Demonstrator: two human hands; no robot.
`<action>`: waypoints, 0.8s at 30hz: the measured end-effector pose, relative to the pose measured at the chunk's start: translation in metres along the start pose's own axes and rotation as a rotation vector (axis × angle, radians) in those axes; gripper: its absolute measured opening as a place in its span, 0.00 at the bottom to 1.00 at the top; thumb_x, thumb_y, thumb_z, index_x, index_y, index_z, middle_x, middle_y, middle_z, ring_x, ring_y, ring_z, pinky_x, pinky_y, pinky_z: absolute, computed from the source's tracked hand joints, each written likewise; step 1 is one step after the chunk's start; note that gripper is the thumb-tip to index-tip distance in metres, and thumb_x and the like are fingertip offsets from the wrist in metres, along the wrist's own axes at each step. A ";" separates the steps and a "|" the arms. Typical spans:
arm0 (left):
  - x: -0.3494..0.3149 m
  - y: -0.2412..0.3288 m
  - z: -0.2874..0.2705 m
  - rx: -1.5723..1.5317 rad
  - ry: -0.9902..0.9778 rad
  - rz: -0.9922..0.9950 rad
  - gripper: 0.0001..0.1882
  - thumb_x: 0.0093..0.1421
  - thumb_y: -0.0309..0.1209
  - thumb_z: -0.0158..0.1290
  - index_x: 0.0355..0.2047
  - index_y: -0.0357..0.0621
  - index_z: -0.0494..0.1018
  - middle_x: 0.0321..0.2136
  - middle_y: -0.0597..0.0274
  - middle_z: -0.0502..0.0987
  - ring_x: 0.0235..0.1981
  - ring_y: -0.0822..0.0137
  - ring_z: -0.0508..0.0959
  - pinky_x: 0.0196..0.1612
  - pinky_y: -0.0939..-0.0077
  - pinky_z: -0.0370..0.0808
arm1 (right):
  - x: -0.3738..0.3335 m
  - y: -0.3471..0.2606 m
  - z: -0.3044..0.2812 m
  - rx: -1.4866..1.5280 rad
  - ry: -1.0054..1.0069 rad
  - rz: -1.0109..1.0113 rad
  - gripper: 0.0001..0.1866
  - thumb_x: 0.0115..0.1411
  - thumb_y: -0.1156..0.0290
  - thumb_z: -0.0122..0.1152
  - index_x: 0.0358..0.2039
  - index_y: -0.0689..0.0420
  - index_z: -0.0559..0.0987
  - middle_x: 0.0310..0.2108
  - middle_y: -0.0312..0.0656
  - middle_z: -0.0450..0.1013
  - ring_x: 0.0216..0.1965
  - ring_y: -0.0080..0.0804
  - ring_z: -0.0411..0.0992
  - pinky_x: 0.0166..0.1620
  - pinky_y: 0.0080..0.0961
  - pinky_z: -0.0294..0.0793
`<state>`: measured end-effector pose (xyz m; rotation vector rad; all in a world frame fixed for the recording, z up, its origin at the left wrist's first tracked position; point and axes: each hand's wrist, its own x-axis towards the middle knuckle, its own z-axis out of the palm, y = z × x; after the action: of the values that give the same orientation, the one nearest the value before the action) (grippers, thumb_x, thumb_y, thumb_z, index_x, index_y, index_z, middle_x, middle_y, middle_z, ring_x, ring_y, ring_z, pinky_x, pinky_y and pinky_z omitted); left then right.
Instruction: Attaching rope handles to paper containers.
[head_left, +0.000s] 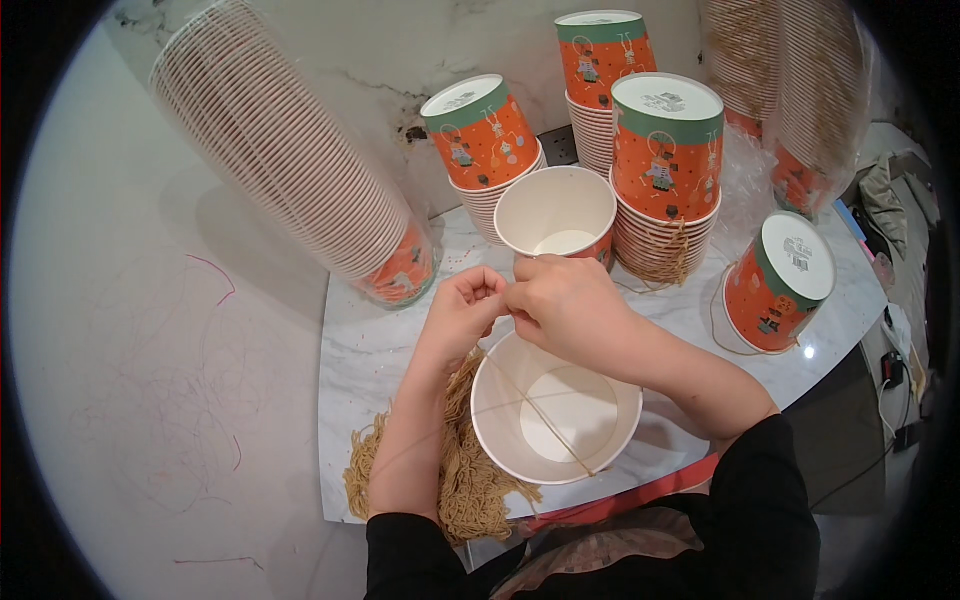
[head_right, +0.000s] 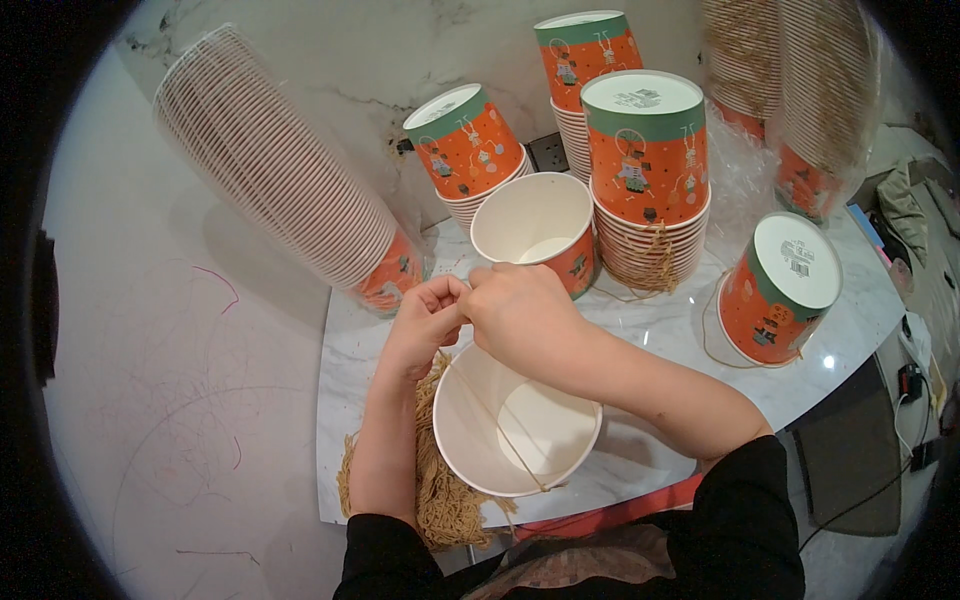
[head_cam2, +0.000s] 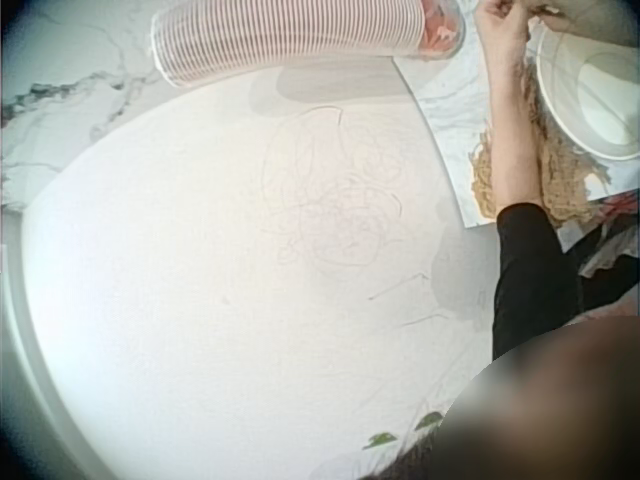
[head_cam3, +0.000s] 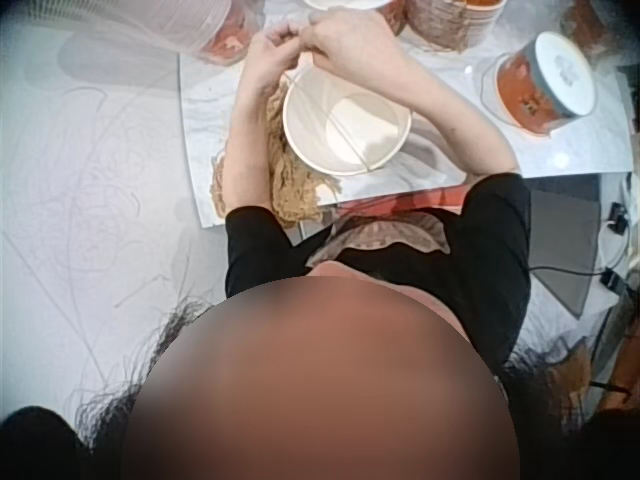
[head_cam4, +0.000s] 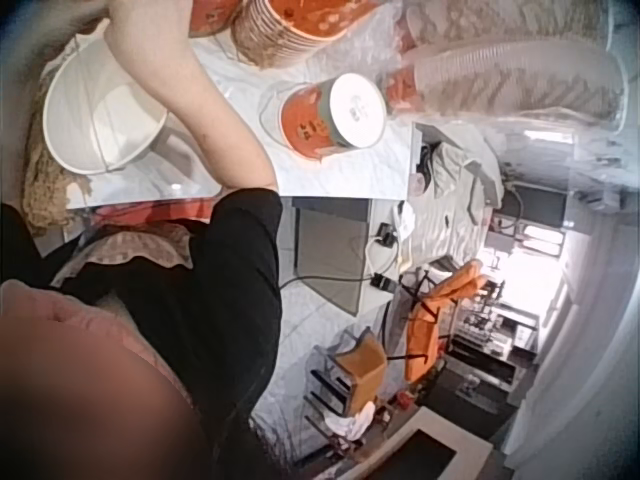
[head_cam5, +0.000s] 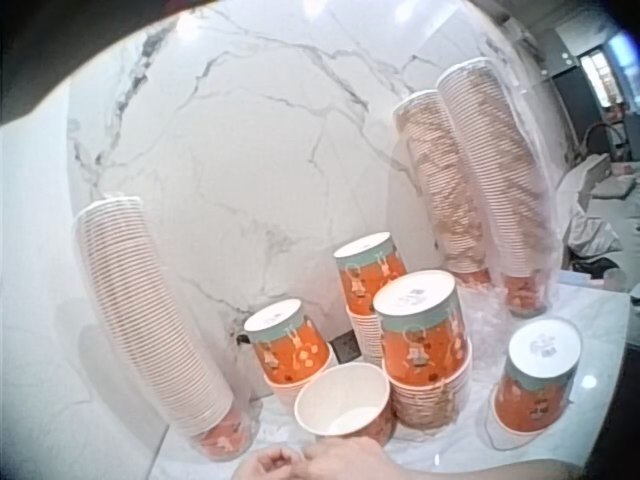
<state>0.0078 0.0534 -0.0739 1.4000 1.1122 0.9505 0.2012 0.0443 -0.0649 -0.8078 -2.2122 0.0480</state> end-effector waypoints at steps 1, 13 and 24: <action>0.000 0.001 -0.001 0.000 -0.001 0.000 0.03 0.60 0.27 0.59 0.31 0.44 0.75 0.22 0.77 0.74 0.19 0.86 0.64 0.21 0.89 0.57 | 0.000 0.001 0.003 -0.001 0.000 0.001 0.03 0.47 0.73 0.65 0.25 0.56 0.82 0.26 0.39 0.73 0.32 0.39 0.77 0.32 0.38 0.77; 0.003 -0.001 0.005 -0.170 0.045 0.008 0.04 0.63 0.26 0.59 0.35 0.42 0.75 0.23 0.75 0.74 0.17 0.86 0.60 0.19 0.87 0.54 | 0.004 0.004 -0.002 0.011 0.047 0.047 0.04 0.49 0.72 0.65 0.27 0.55 0.82 0.28 0.38 0.73 0.33 0.38 0.76 0.34 0.38 0.76; 0.005 -0.012 0.024 -0.208 0.164 0.038 0.07 0.60 0.24 0.59 0.39 0.41 0.75 0.25 0.74 0.77 0.17 0.88 0.64 0.18 0.89 0.55 | 0.009 0.022 -0.015 0.111 -0.012 0.153 0.06 0.50 0.72 0.69 0.28 0.60 0.82 0.26 0.40 0.74 0.27 0.40 0.76 0.31 0.33 0.75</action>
<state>0.0303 0.0525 -0.0889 1.1948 1.0759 1.1909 0.2181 0.0637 -0.0546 -0.9146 -2.1341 0.2491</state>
